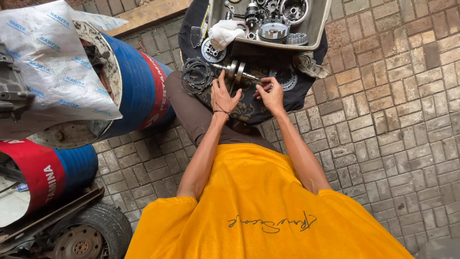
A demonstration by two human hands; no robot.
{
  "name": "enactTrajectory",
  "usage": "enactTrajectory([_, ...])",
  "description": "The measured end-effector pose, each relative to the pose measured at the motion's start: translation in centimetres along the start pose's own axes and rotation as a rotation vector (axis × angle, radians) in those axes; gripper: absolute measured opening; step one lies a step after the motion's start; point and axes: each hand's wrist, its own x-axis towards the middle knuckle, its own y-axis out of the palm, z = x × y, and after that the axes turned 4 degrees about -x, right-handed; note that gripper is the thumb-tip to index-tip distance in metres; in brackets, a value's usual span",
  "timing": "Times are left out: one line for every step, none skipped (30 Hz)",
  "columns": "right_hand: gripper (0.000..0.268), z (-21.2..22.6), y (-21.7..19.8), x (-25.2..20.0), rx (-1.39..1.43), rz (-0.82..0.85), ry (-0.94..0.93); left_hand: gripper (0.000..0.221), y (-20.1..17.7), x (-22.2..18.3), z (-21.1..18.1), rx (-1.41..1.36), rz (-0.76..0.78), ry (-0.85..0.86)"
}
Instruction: Inspecting engine components and sanding the surface of a motorcycle clutch plate manually.
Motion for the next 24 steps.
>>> enactTrajectory([0.030,-0.8,0.3,1.3,-0.001,0.001,-0.003,0.098,1.3,0.1,0.9,-0.001,-0.003,0.000])
enactTrajectory([0.033,-1.8,0.5,2.4,-0.082,0.048,0.057,0.086,2.5,0.1,1.9,0.064,0.054,-0.093])
enactTrajectory([0.036,-2.7,0.8,3.5,-0.164,0.094,0.117,0.075,3.8,0.0,2.9,0.128,0.111,-0.186])
enactTrajectory([0.036,-1.8,1.0,3.7,-0.164,0.097,0.115,0.075,4.5,0.1,3.3,0.128,0.108,-0.188])
enactTrajectory([0.035,-0.9,1.2,3.8,-0.116,0.094,0.141,0.067,5.1,0.2,3.8,0.141,0.101,-0.205])
enactTrajectory([0.035,-0.1,1.5,4.0,-0.069,0.092,0.165,0.060,5.7,0.3,4.2,0.153,0.094,-0.221])
enactTrajectory([0.035,-0.1,1.6,4.2,-0.070,0.096,0.162,0.060,6.0,1.0,5.0,0.153,0.090,-0.224])
enactTrajectory([0.029,-0.2,1.6,4.0,-0.009,0.068,0.188,0.047,6.4,1.4,5.8,0.133,0.089,-0.217])
enactTrajectory([0.024,-0.3,1.7,3.7,0.053,0.040,0.215,0.034,6.8,1.6,6.5,0.113,0.088,-0.209])
enactTrajectory([0.024,0.0,1.7,3.3,0.049,0.047,0.211,0.034,6.8,1.9,6.9,0.110,0.082,-0.215])
enactTrajectory([0.023,0.2,1.6,2.8,0.009,0.059,0.199,0.028,6.7,2.1,7.2,0.155,0.111,-0.203])
enactTrajectory([0.022,0.7,1.7,2.4,-0.029,0.071,0.185,0.023,6.5,2.5,7.6,0.202,0.138,-0.192])
enactTrajectory([0.022,1.1,2.0,1.8,-0.030,0.078,0.181,0.023,4.3,2.7,6.8,0.202,0.132,-0.197])
enactTrajectory([0.021,1.3,2.1,1.0,-0.065,0.106,0.182,0.020,2.3,2.7,5.8,0.177,0.141,-0.141])
enactTrajectory([0.020,1.5,2.1,0.1,-0.101,0.135,0.182,0.018,0.3,2.7,4.8,0.153,0.150,-0.085])
enactTrajectory([0.020,0.8,2.3,-0.3,-0.102,0.141,0.178,0.018,0.0,2.8,4.9,0.154,0.144,-0.089])
enactTrajectory([0.023,0.0,2.5,-0.7,-0.069,0.178,0.241,0.016,-0.3,2.9,4.9,0.157,0.176,-0.093])
enactTrajectory([0.027,-0.7,2.8,-1.1,-0.036,0.216,0.305,0.015,-0.6,3.0,5.1,0.161,0.208,-0.096])
enactTrajectory([0.027,-0.4,2.7,-1.4,-0.037,0.222,0.301,0.015,-0.7,2.9,5.6,0.162,0.202,-0.100])
enactTrajectory([0.035,-0.2,2.4,-1.9,-0.001,0.216,0.322,0.015,-0.6,2.8,6.1,0.144,0.204,-0.109])
enactTrajectory([0.045,-0.1,2.1,-2.4,0.036,0.209,0.343,0.015,-0.5,2.8,6.5,0.126,0.207,-0.117])
enactTrajectory([0.045,0.8,1.4,-2.7,0.037,0.208,0.345,0.015,-0.3,2.6,6.8,0.127,0.210,-0.116])
enactTrajectory([0.044,1.6,0.8,-3.1,0.086,0.205,0.328,0.015,-0.1,2.3,7.2,0.062,0.177,-0.111])
enactTrajectory([0.044,2.4,0.3,-3.4,0.134,0.207,0.307,0.016,0.0,2.1,7.7,-0.001,0.139,-0.109])
